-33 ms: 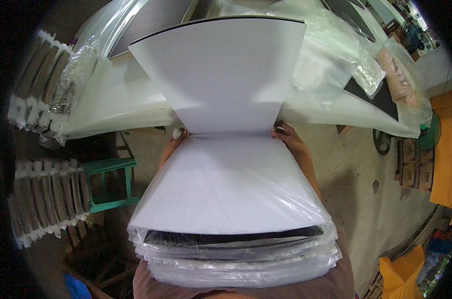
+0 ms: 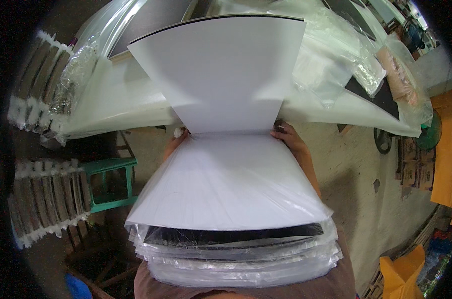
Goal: The person places books into plastic bags by hand and stacks them on a table.
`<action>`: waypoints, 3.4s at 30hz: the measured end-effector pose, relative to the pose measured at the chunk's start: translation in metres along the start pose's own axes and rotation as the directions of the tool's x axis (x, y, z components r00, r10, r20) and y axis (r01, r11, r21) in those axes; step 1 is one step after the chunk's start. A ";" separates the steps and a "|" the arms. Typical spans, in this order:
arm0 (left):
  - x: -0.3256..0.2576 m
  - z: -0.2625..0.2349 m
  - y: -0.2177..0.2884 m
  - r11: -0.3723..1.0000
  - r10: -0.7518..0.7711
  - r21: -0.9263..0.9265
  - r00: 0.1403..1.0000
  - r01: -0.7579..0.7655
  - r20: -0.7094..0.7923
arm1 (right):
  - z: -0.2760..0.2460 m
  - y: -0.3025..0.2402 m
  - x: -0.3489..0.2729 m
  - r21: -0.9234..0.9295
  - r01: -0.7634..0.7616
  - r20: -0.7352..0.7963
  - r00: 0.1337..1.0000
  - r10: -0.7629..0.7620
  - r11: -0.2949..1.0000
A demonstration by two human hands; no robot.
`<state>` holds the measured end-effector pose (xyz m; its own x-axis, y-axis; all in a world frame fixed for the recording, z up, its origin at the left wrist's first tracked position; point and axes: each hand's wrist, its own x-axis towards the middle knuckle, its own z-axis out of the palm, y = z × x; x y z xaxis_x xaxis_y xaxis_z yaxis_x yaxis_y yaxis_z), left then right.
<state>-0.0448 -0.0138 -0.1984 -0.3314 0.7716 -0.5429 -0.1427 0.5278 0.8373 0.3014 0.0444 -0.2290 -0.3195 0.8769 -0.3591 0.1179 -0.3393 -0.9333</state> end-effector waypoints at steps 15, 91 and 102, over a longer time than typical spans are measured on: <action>-0.076 -0.051 0.142 0.557 0.810 -0.552 0.553 -0.620 0.196 | 0.026 -0.193 -0.052 -0.703 0.401 0.459 0.887 -0.055 0.588; -0.097 0.068 0.172 0.662 0.745 -0.155 0.624 -0.733 0.235 | 0.107 -0.252 -0.036 0.064 0.691 -0.142 0.721 -0.679 0.720; -0.104 0.078 0.174 0.733 0.677 -0.217 0.667 -0.644 0.310 | 0.112 -0.241 -0.028 -0.224 0.723 -0.157 0.635 -0.756 0.654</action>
<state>0.0376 0.0257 -0.0017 -0.0286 0.9823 0.1850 -0.0932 -0.1869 0.9780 0.1765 0.0637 0.0060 -0.1444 0.8671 0.4767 0.0565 0.4882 -0.8709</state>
